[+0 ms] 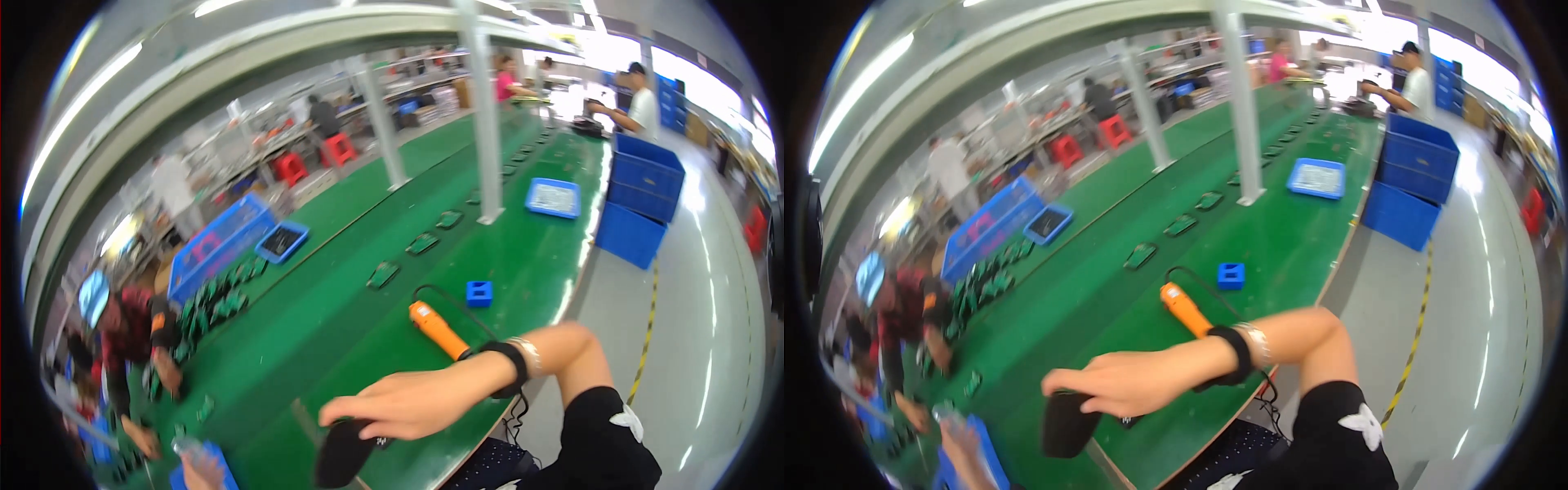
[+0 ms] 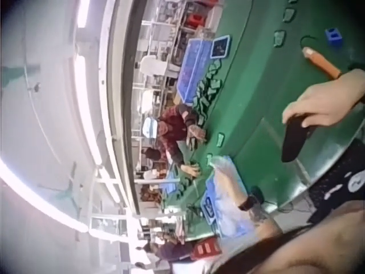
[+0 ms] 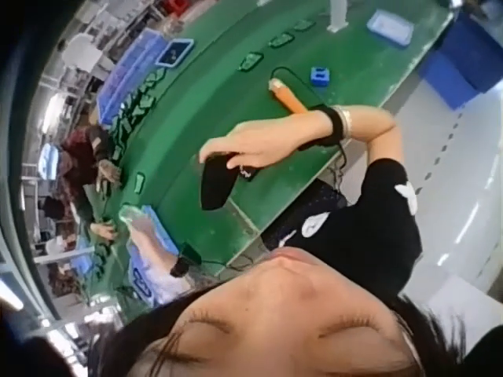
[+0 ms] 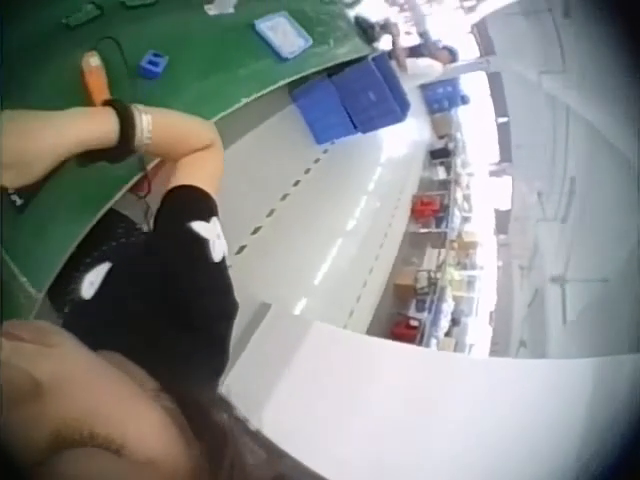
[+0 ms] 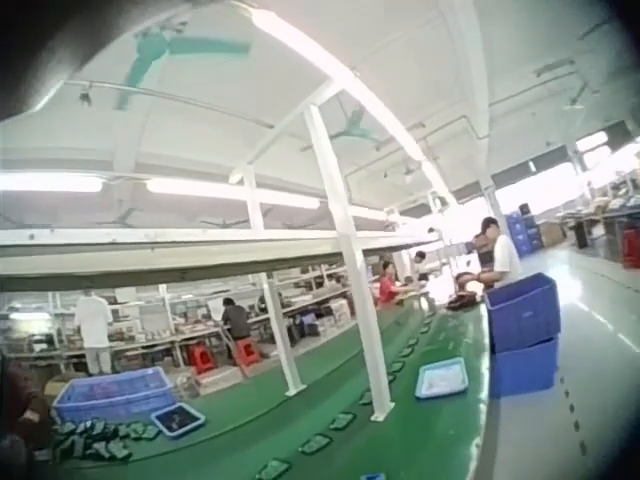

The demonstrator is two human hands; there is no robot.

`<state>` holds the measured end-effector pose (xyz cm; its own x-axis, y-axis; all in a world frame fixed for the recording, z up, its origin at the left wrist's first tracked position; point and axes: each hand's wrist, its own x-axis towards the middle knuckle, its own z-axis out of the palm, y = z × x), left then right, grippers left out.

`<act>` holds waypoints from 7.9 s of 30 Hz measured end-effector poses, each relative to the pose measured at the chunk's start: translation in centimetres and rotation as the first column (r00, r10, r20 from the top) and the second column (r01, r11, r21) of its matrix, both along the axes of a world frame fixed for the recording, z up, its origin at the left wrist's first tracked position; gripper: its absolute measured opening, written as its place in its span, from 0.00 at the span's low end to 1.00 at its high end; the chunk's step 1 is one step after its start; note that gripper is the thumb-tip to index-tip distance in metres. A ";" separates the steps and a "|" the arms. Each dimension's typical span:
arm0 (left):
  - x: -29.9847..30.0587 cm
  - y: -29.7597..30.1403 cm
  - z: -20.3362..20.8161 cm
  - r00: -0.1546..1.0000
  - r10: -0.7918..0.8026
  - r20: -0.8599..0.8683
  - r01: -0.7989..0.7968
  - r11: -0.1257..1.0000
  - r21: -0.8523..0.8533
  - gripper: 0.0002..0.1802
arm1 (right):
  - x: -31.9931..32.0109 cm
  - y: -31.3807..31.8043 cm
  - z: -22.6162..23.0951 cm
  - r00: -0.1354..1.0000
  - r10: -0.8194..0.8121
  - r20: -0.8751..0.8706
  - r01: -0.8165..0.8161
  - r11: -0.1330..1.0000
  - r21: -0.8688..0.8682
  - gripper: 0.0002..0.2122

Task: Assembling electronic circuit boards at a factory workbench using an electric screwdriver.

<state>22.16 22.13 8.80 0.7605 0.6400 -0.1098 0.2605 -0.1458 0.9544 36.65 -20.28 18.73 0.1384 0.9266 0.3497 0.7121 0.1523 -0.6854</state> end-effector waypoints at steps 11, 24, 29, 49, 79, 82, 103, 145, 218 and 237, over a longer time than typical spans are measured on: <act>-0.3 -25.0 -0.5 0.863 -0.029 0.505 0.495 0.255 -0.831 0.31 | -0.7 3.4 -2.9 0.985 -0.099 0.143 0.093 0.995 0.044 0.22; -2.5 -25.1 -0.1 0.837 -0.125 0.532 0.542 0.319 -0.778 0.23 | -2.6 4.6 -5.2 0.969 -0.127 0.211 0.100 0.986 0.133 0.21; -2.6 -26.1 -0.5 0.852 -0.049 0.521 0.487 0.439 -0.755 0.23 | -4.8 4.5 -6.2 0.908 -0.418 -0.006 0.408 0.885 0.224 0.20; -2.0 -25.8 -0.7 0.918 -0.002 0.396 0.139 0.937 -0.320 0.18 | -6.4 4.9 -9.2 0.535 -0.197 -0.822 0.316 0.949 -0.022 0.14; -6.8 -19.5 -4.3 0.892 0.320 0.319 -0.181 0.900 -0.397 0.21 | 5.7 19.9 -9.8 0.390 -0.465 -0.795 -0.151 0.819 -0.553 0.09; -7.7 -18.6 -4.1 0.890 0.349 0.294 -0.245 0.909 -0.336 0.22 | 9.3 26.8 -10.4 0.301 -0.337 -0.892 -0.051 0.928 -0.368 0.16; -17.1 -3.1 -7.2 0.552 0.796 -0.249 -0.140 0.383 0.913 0.29 | 34.3 38.2 -15.5 0.505 -0.636 0.584 0.790 0.613 -0.016 0.25; -7.3 -18.0 -2.6 0.680 0.247 0.691 0.297 0.768 -0.567 0.14 | -0.3 10.1 -1.0 0.972 -0.023 0.235 0.012 0.999 0.048 0.16; -2.7 -21.0 3.1 0.867 0.138 0.480 0.263 0.690 -0.674 0.25 | -3.6 13.2 -3.6 0.865 0.193 -0.462 -0.276 0.954 -0.118 0.08; -0.3 -20.1 0.3 0.802 0.451 0.392 -0.118 0.763 -0.635 0.19 | -6.2 11.7 -6.9 0.998 0.033 -0.055 -0.036 0.998 -0.043 0.26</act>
<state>21.85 2.05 9.07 0.5982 0.7806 -0.1812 -0.3333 0.4481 0.8296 30.44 -8.56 11.79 0.1235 0.9455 0.3013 0.6688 0.1450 -0.7292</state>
